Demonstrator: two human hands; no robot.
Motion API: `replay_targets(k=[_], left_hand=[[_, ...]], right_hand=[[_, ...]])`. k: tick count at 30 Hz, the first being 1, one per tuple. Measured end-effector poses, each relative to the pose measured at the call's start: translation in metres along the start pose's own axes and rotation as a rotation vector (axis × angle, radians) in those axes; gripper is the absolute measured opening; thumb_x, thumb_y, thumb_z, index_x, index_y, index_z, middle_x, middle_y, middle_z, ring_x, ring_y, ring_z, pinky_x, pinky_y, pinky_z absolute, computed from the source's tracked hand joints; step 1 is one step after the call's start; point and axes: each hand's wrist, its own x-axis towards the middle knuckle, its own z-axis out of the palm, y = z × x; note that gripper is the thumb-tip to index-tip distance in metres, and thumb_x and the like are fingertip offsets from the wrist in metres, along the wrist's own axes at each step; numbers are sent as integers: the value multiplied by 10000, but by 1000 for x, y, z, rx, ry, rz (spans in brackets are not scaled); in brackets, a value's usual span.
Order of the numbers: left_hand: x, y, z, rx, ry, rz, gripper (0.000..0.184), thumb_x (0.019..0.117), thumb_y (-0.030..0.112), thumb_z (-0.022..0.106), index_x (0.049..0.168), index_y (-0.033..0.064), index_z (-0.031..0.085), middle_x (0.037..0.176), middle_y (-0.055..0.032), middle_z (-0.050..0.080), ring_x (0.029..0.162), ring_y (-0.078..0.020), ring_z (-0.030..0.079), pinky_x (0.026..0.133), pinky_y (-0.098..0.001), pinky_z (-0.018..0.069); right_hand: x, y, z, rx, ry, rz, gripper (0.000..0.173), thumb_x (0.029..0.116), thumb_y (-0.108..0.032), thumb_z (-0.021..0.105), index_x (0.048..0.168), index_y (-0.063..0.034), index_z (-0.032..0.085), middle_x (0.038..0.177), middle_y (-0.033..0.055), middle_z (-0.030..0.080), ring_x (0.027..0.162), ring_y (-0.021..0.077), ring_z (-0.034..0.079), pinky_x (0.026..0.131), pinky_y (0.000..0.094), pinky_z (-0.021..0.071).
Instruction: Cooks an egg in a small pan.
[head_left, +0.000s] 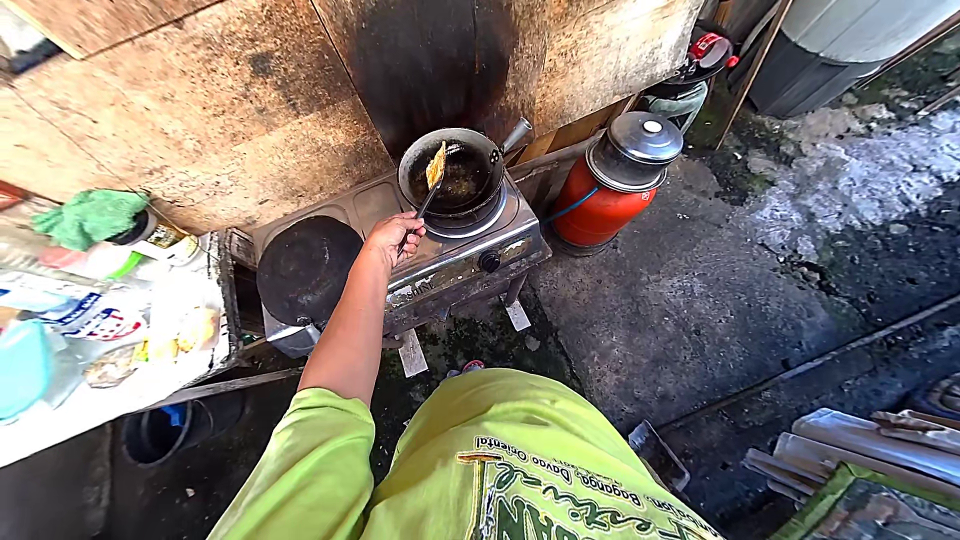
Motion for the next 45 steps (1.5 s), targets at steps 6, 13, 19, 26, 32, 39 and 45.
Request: replay_targets(k=[6, 13, 19, 26, 32, 39, 45], left_hand=[[-21, -15, -15, 67, -18, 7, 370, 1066, 88, 503, 1434, 106, 483, 794, -18, 561, 450, -16, 415, 377, -137, 331], [-27, -16, -15, 64, 16, -2, 356, 1065, 97, 515, 1420, 113, 496, 786, -18, 567, 451, -22, 416, 382, -144, 334], [-27, -15, -12, 52, 20, -7, 349, 1063, 100, 521, 1411, 113, 500, 795, -20, 567, 452, -20, 422, 384, -141, 343], [-27, -16, -11, 26, 23, -1, 331, 1061, 90, 518, 1391, 103, 513, 785, -19, 570, 451, -22, 431, 384, -140, 351], [-27, -19, -12, 10, 12, -7, 342, 1067, 101, 508, 1409, 112, 505, 781, -17, 567, 446, -20, 424, 378, -139, 341], [-27, -20, -5, 185, 85, 21, 380, 1041, 70, 558, 1417, 105, 520, 799, -31, 577, 464, -37, 420, 389, -162, 325], [-10, -24, 6, 838, 247, 180, 460, 981, 112, 662, 1434, 109, 587, 1053, -124, 706, 796, -203, 622, 724, -390, 515]], right_hand=[[26, 12, 13, 53, 113, 51, 391, 1091, -250, 512, 1428, -72, 597, 1396, 210, 633, 1350, 367, 570, 1150, 545, 412], [1, 0, 12, -76, 21, -34, 449, 1085, -286, 516, 1420, 10, 565, 1439, 264, 579, 1369, 399, 542, 1149, 548, 399], [-16, -7, 0, 25, 22, 27, 428, 1087, -273, 517, 1427, -21, 576, 1430, 250, 594, 1357, 408, 553, 1141, 566, 402], [20, 15, 12, 11, 35, -2, 433, 1102, -277, 474, 1455, -39, 554, 1449, 232, 587, 1378, 398, 538, 1153, 563, 393], [20, 17, 15, -32, 36, -35, 440, 1083, -290, 513, 1418, -13, 577, 1434, 253, 589, 1364, 412, 545, 1144, 575, 400], [0, 4, 7, 43, 30, 11, 445, 1082, -301, 519, 1421, -19, 580, 1413, 253, 606, 1349, 416, 558, 1137, 575, 407], [12, 12, 12, -2, 22, -20, 442, 1107, -284, 461, 1443, -14, 552, 1444, 261, 577, 1368, 414, 540, 1142, 571, 400]])
